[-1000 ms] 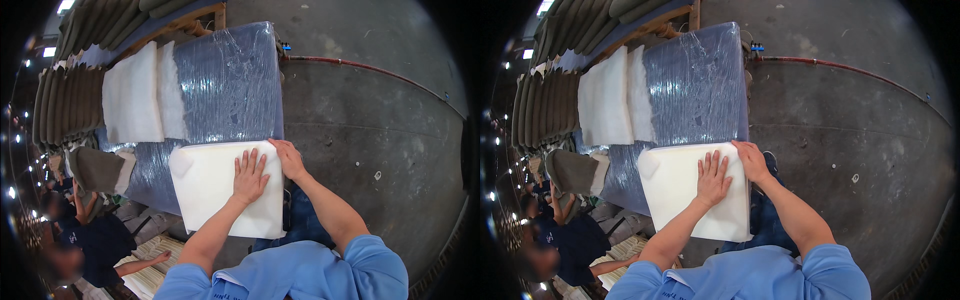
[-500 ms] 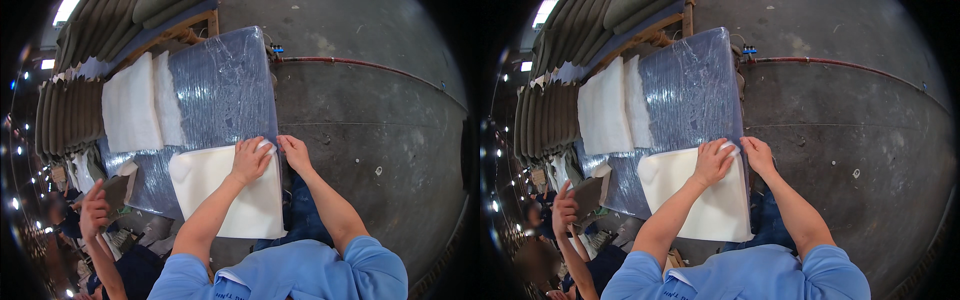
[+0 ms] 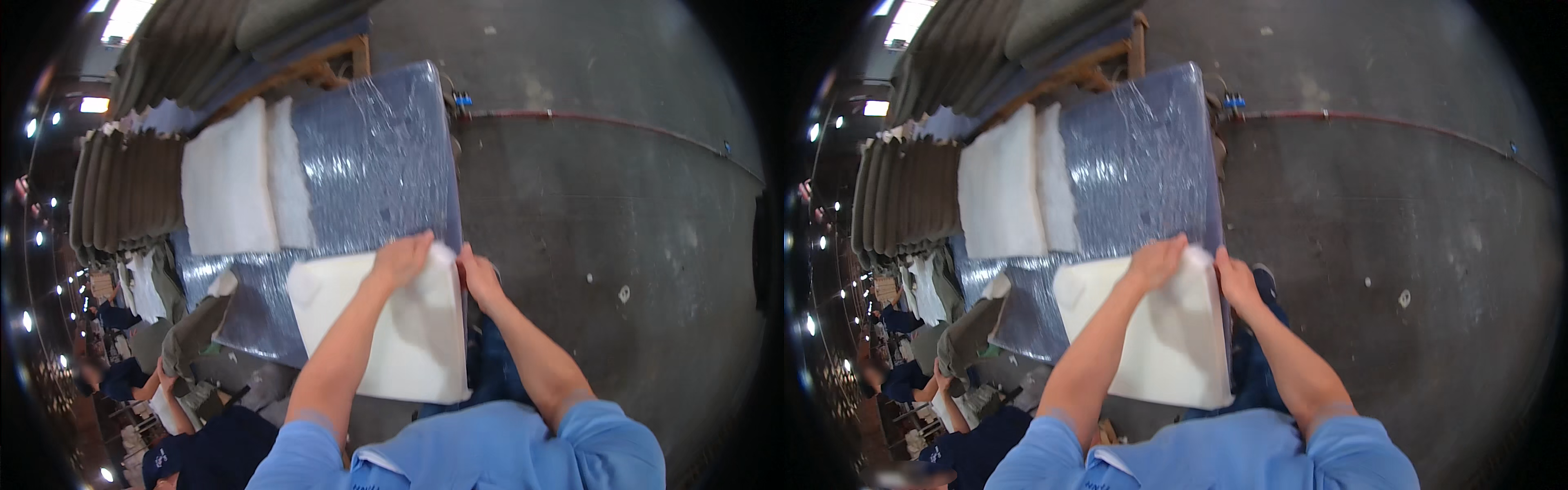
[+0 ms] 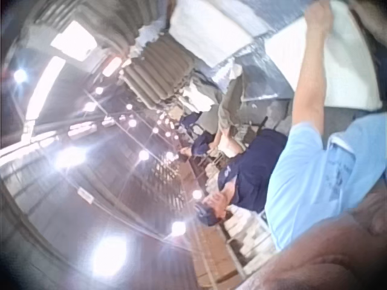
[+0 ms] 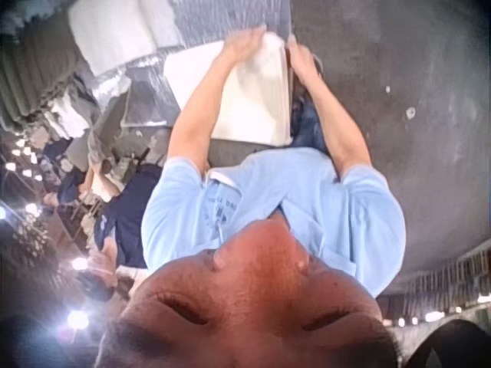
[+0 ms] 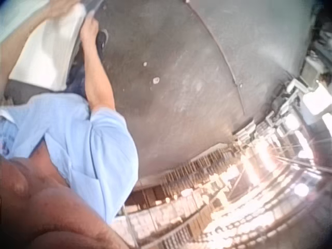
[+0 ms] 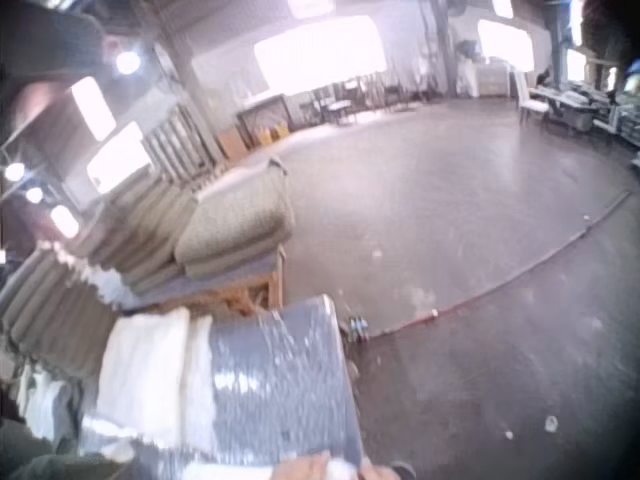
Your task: The person places white fibrous filling into a cushion cover, smooths it, and then covers it with a white sheet. The person repeats this process with multiple cushion covers.
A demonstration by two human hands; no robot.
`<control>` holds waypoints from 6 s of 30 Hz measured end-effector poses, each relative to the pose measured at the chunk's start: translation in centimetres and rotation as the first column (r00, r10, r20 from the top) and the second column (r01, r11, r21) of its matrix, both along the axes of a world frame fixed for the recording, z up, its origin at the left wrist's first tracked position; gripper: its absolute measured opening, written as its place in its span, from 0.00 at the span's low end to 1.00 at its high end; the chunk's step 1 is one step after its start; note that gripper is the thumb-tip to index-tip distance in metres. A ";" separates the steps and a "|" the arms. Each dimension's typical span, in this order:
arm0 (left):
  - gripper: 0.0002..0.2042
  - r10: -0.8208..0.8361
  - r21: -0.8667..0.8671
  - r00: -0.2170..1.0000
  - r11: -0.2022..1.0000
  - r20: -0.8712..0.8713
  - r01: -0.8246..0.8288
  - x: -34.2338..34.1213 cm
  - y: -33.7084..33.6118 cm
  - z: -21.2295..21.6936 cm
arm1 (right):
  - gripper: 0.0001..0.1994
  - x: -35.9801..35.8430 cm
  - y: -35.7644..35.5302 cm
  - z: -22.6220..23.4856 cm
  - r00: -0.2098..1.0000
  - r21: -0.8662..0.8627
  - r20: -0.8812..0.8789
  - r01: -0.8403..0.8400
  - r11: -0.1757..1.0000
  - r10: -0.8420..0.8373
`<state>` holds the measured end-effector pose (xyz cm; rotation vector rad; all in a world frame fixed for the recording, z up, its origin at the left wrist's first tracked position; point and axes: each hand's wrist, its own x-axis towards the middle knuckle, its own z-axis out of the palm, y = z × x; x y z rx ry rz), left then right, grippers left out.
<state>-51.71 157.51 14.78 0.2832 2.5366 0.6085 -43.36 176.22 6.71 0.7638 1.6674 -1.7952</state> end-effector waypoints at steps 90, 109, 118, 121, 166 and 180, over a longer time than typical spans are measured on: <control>0.16 -0.209 0.128 0.779 0.929 -0.591 0.346 7.9 -1.1 5.6 | 0.07 2.9 1.8 7.6 0.920 -0.182 -0.391 -0.064 0.981 -0.013; 0.32 -0.164 0.170 0.933 0.959 -0.320 0.226 4.3 0.0 -0.7 | 0.08 -0.5 4.5 2.7 0.951 -0.207 -0.104 0.266 0.942 -0.291; 0.36 -0.046 0.047 0.891 0.996 -0.453 0.075 10.2 0.6 -0.9 | 0.09 -4.9 2.5 4.2 0.910 -0.380 -0.219 0.253 0.890 -0.352; 0.38 -0.059 -0.004 0.953 0.998 -0.296 0.061 14.4 1.4 -0.9 | 0.09 -5.6 -0.2 4.8 0.914 -0.449 -0.187 0.246 0.859 -0.360; 0.35 0.055 0.018 0.943 0.998 -0.327 -0.052 15.3 1.0 0.8 | 0.10 -6.1 -2.5 1.0 0.933 -0.417 -0.178 0.216 0.883 -0.312; 0.37 0.079 -0.073 0.988 0.993 -0.132 -0.090 18.5 -0.4 2.5 | 0.13 -2.9 -2.7 3.8 0.632 0.159 -0.765 0.006 0.987 0.119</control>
